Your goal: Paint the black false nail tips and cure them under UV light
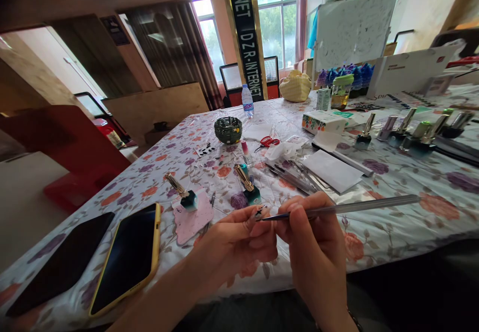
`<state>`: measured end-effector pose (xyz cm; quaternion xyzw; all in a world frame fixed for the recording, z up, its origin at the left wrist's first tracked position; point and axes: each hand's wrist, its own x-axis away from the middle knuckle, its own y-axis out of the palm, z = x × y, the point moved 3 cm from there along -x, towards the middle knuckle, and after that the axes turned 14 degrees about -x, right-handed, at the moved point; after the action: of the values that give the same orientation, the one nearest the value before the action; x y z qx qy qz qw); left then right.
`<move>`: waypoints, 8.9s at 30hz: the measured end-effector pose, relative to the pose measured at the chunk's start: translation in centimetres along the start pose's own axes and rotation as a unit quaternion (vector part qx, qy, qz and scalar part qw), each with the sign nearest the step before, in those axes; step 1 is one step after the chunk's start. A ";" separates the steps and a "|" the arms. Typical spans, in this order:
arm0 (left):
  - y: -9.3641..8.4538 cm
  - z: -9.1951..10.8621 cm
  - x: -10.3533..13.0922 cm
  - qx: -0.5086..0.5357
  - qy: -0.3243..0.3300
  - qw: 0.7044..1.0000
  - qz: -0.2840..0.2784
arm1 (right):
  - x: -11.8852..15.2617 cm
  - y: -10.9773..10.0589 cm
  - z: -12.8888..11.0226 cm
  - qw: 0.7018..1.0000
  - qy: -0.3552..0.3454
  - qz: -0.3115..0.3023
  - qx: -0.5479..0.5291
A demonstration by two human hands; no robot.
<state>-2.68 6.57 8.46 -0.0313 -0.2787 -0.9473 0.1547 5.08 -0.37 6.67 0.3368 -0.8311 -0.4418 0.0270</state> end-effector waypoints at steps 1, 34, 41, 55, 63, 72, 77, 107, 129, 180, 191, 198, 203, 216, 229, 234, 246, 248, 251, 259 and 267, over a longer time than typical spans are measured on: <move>0.0 0.0 0.0 0.000 0.000 1.000 0.000 | 0.0 0.0 0.0 1.000 -0.002 -0.002 0.000; 0.2 0.0 0.3 0.006 0.007 1.000 -0.017 | 0.6 0.0 -0.3 0.996 -0.070 -0.037 0.028; 0.3 0.1 0.3 0.006 0.009 1.000 -0.009 | 0.4 0.0 -0.2 0.997 -0.072 -0.032 0.021; 0.3 0.0 0.2 0.006 0.012 1.000 -0.005 | 0.4 0.2 -0.4 0.997 -0.070 -0.029 0.026; 0.2 0.0 0.3 0.005 0.010 1.000 -0.001 | 0.2 0.4 -0.4 0.998 -0.061 -0.023 0.003; 0.2 0.0 0.2 0.000 0.006 1.000 -0.009 | 0.5 0.1 -0.3 0.998 -0.056 -0.014 0.024; 0.1 0.0 0.2 0.000 0.006 1.000 -0.019 | 0.4 0.1 -0.3 0.998 -0.054 -0.018 0.011; 0.2 0.1 0.3 0.006 0.004 0.999 -0.032 | 0.6 0.2 -0.5 0.998 -0.068 -0.012 0.005; 0.2 -0.1 0.3 0.002 0.012 0.999 -0.044 | 0.7 0.1 -0.5 0.997 -0.075 -0.010 0.017; 1.4 -1.4 -0.2 -0.024 0.134 0.989 0.051 | 1.2 0.9 -1.2 0.917 -0.383 -0.080 0.074; 2.1 -1.7 0.4 -0.035 0.167 0.981 0.093 | 2.0 1.7 -1.1 0.878 -0.446 -0.143 0.094; 1.9 -1.8 0.3 -0.037 0.173 0.980 0.086 | 2.0 1.8 -1.0 0.888 -0.429 -0.125 0.113; 1.9 -1.9 0.5 -0.031 0.169 0.982 0.077 | 2.2 2.0 -1.1 0.882 -0.441 -0.107 0.129; 1.7 -2.0 0.4 -0.038 0.168 0.981 0.086 | 2.2 2.0 -1.1 0.893 -0.411 -0.102 0.152; 1.5 -1.9 0.2 -0.033 0.166 0.980 0.101 | 2.3 2.0 -1.0 0.899 -0.397 -0.091 0.162; 1.4 -1.9 0.3 -0.041 0.160 0.981 0.106 | 2.1 2.1 -1.0 0.893 -0.404 -0.099 0.170; 1.5 -1.9 0.3 -0.033 0.169 0.980 0.095 | 2.2 2.3 -0.8 0.907 -0.384 -0.076 0.156; 1.5 -1.8 0.3 -0.033 0.170 0.980 0.095 | 2.2 2.3 -0.8 0.903 -0.390 -0.088 0.157; 1.4 -1.8 0.2 -0.035 0.168 0.980 0.102 | 2.2 2.3 -0.8 0.903 -0.388 -0.093 0.163; 1.1 -1.8 0.0 -0.053 0.162 0.979 0.114 | 2.1 2.1 -0.6 0.907 -0.388 -0.085 0.139; 0.7 -1.8 -0.2 -0.125 0.167 0.969 0.135 | 1.0 1.1 -1.1 0.953 -0.293 -0.006 0.079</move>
<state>-2.22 5.07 7.31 0.0714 -0.1213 -0.9368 0.3203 4.09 -1.33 7.88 0.1984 -0.8325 -0.4545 -0.2468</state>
